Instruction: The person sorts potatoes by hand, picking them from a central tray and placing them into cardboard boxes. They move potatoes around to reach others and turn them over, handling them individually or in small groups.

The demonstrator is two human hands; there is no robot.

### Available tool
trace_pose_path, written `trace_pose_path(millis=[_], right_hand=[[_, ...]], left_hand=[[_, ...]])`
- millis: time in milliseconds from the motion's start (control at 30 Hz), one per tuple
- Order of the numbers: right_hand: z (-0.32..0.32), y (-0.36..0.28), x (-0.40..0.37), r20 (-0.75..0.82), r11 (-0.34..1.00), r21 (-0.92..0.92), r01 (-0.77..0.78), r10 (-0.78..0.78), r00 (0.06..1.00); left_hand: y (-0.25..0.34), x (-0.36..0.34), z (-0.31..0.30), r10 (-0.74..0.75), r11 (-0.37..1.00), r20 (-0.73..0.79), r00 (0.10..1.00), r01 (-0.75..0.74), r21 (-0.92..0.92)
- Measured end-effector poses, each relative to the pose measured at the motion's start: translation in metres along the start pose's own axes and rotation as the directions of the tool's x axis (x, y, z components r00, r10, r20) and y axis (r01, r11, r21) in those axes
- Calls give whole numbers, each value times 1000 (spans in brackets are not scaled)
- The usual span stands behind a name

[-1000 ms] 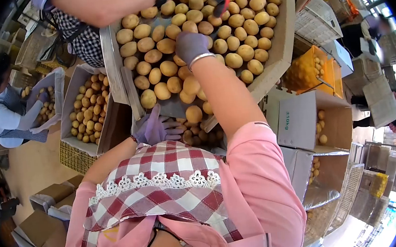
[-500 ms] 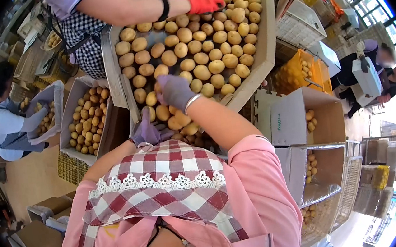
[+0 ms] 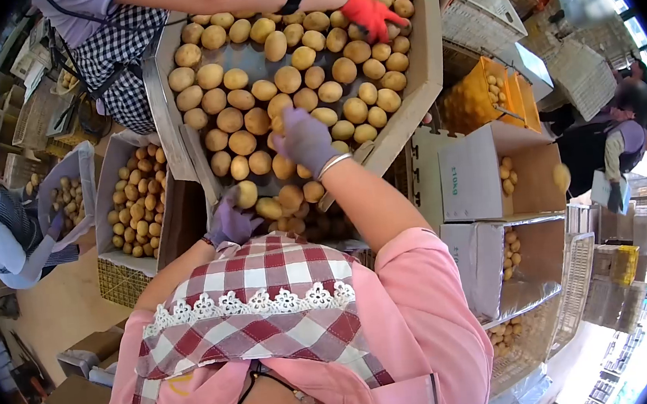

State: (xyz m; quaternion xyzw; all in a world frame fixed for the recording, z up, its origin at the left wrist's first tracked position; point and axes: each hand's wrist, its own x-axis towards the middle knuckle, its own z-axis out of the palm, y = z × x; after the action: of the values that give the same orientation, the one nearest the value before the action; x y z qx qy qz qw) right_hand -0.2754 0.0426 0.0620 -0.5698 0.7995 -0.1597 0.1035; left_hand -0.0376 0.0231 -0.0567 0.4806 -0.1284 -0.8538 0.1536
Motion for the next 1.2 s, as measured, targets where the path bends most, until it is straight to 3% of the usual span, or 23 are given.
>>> trace_pose_path(millis=[33, 67, 100, 133, 167, 200, 233, 300, 367, 400, 433, 467, 500, 533, 567, 600, 700, 800, 900, 967, 1033, 1133, 1200], right_hand=[[11, -9, -8, 52, 987, 125, 102, -109, 993], [13, -8, -14, 182, 867, 498, -1, -103, 978], [2, -9, -19, 302, 616, 773, -152, -146, 942], [-10, -10, -27, 393, 277, 903, -327, -228, 891], [-21, -10, -35, 285, -53, 950, -308, -262, 922], [-31, -8, -38, 259, -253, 908, -335, -291, 921], [-36, -5, -40, 219, -444, 828, -343, -307, 926], [-37, -2, -51, 187, -517, 787, -337, -322, 928], [-39, 0, -64, 130, -594, 748, -295, -305, 943], [-40, 1, -74, 97, -636, 726, -262, -282, 954], [-41, 2, -84, 58, -675, 705, -218, -251, 966], [-49, -1, -99, 100, -580, 802, -140, -101, 990], [-50, -1, -112, 106, -527, 845, -92, -3, 994], [-55, 6, -124, 120, -529, 841, -108, -12, 993], [-62, -3, -133, 172, -465, 885, -38, 250, 953], [-69, -1, -139, 96, -355, 935, -2, 248, 964], [-86, 1, -175, -108, -163, 967, 195, 430, 896], [-103, 0, -216, -171, -34, 974, 223, 530, 831], [-99, -5, -241, -334, 210, 942, 260, 546, 769], [-95, -9, -247, -388, 266, 921, 285, 552, 738], [-94, -14, -250, -445, 353, 892, 282, 572, 690], [-92, -12, -244, -714, 715, 654, 247, 476, 513], [-101, -12, -252, -727, 840, 528, 125, 371, 577]], left_hand=[[1, 0, -2, 10, 998, 2, 1000, -10, 55], [4, -3, -7, 30, 927, 52, 998, -47, 373], [7, -11, 0, -6, 932, 72, 997, -20, 361], [10, -20, 8, -42, 937, 91, 995, 7, 350], [10, -22, 15, -116, 993, 101, 988, 115, 15], [19, -48, 41, -106, 994, 297, 949, 110, 2], [24, -64, 61, -94, 995, 252, 963, 84, 51], [26, -55, 63, -203, 979, 235, 950, 204, 24], [30, -52, 68, -181, 980, 308, 934, 199, -28], [29, -52, 69, 94, 879, 245, 965, -196, 434], [27, -52, 68, 352, 433, 357, 865, -488, 758], [26, -51, 69, 461, -189, 604, 650, -593, 783], [21, -43, 67, 438, -89, 644, 627, -683, 725], [16, -33, 66, 414, 18, 682, 602, -755, 655], [19, -28, 71, 376, 249, 655, 655, -752, 610], [33, -19, 90, 319, 361, 647, 693, -720, 593], [60, -4, 176, 197, 220, 825, 529, -844, 489], [90, -6, 304, 20, -52, 981, 192, -980, 193], [108, -23, 450, -269, -246, 950, -157, -943, -226], [110, -45, 535, -477, -289, 817, -325, -820, -495], [107, -70, 591, -633, -272, 654, -415, -671, -690], [115, -68, 617, -731, -238, 521, -441, -551, -800], [140, -24, 602, -707, -269, 577, -409, -599, -754]])
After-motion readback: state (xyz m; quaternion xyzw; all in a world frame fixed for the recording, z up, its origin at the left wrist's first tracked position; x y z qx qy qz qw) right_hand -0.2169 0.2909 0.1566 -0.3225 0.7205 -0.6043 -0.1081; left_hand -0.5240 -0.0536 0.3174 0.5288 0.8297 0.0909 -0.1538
